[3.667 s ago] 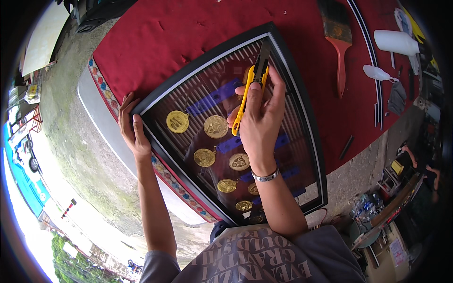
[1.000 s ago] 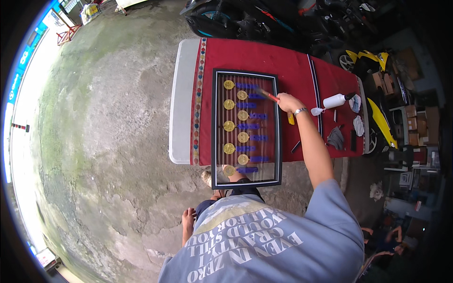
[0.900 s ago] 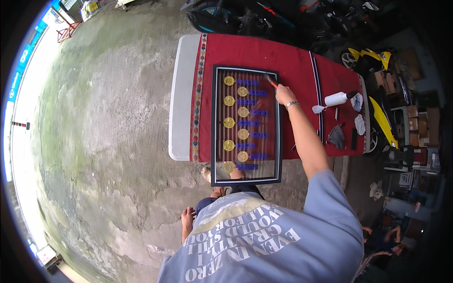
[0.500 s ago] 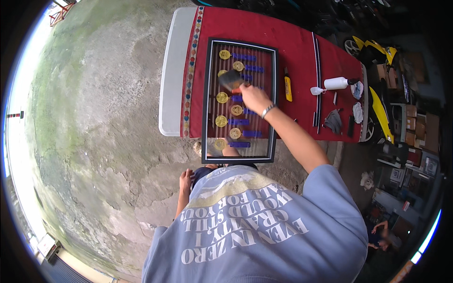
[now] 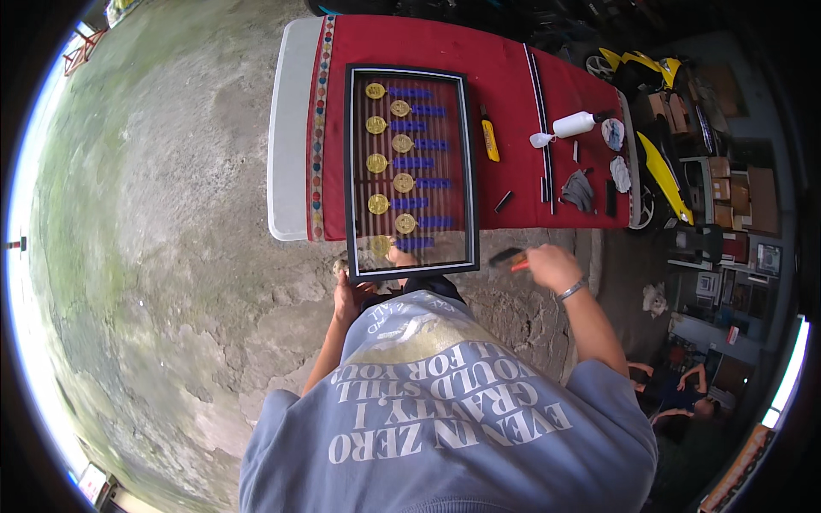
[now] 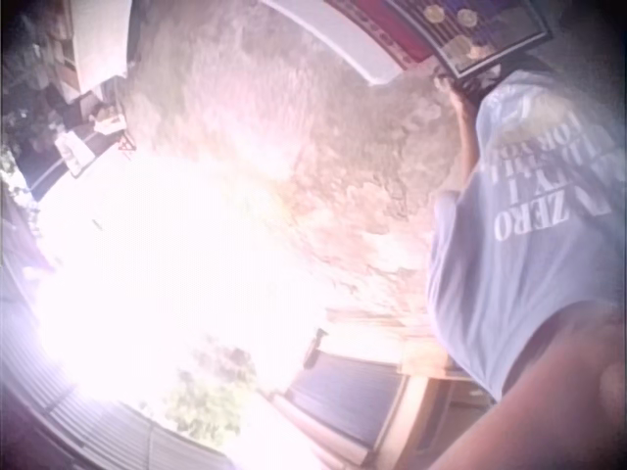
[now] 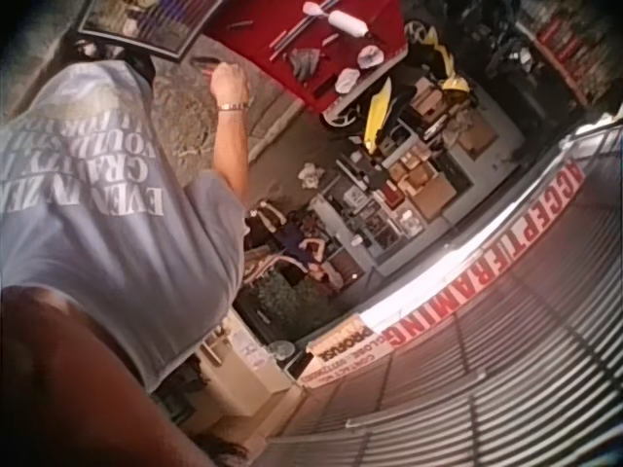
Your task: The person uses a utility knife to trim the edges of a framed display containing medals. They then move the frame to a workbench and use a brush to clean the surface. The person measures and cuts a piece of cardboard to fit the frame, and finally arranges several medals with ribbons on the workbench.
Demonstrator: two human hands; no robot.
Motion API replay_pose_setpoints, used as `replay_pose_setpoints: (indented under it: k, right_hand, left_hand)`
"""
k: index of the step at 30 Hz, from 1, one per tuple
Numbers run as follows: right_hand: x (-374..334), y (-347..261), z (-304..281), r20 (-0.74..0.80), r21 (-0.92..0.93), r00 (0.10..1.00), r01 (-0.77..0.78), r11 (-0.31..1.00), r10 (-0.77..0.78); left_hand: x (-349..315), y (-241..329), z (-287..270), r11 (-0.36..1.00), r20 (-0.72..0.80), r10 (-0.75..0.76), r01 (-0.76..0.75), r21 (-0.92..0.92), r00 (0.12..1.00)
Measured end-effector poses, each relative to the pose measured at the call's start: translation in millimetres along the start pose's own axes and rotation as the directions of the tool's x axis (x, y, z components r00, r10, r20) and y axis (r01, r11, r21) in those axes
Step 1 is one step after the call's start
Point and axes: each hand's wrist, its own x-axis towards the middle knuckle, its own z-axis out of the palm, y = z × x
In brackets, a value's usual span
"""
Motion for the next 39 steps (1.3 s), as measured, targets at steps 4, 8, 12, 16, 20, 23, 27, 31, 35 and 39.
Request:
replay_pose_setpoints:
  k: [4, 8, 12, 16, 20, 23, 27, 31, 35, 39]
  right_hand:
    - [48, 69, 25, -0.070, 0.429, 0.950, -0.246, 0.869, 0.304]
    - [137, 116, 110, -0.334, 0.615, 0.841, -0.149, 0.775, 0.426]
    - [216, 142, 164, -0.517, 0.665, 0.721, 0.001, 0.747, 0.460]
    - [254, 141, 188, -0.515, 0.736, 0.684, 0.044, 0.676, 0.517]
    - [250, 136, 200, -0.590, 0.660, 0.588, -0.043, 0.750, 0.553]
    - [220, 105, 183, -0.763, 0.543, 0.502, 0.154, 0.826, 0.408]
    - [168, 71, 178, -0.788, 0.371, 0.614, 0.515, 0.773, -0.032]
    - [154, 54, 159, -0.738, 0.321, 0.615, 0.682, 0.657, -0.278]
    - [146, 53, 122, -0.749, 0.074, 0.436, 0.804, 0.590, -0.499]
    - [142, 56, 96, -0.710, -0.109, 0.331, 0.820, 0.562, -0.621]
  left_hand:
    - [1, -8, -1, 0.997, -0.063, 0.009, -0.013, -0.073, 0.998]
    - [1, -14, 3, 0.984, -0.050, 0.103, -0.110, -0.142, 0.993]
    - [-14, -15, 30, 0.960, -0.055, 0.169, -0.177, -0.216, 0.984]
    - [-32, -26, 67, 0.958, -0.145, 0.244, -0.262, -0.115, 0.959]
    - [-22, -48, 83, 0.980, -0.151, 0.192, -0.198, -0.028, 0.970]
    - [-25, -64, 102, 0.958, -0.196, 0.194, -0.229, -0.172, 0.961]
    - [-18, -65, 126, 0.943, -0.331, 0.185, -0.262, -0.206, 0.925]
    - [-50, -50, 168, 0.933, -0.360, 0.290, -0.346, -0.101, 0.887]
    - [-89, -30, 187, 0.920, -0.383, 0.339, -0.388, -0.058, 0.859]
    - [-109, -20, 203, 0.900, -0.418, 0.363, -0.430, -0.075, 0.833]
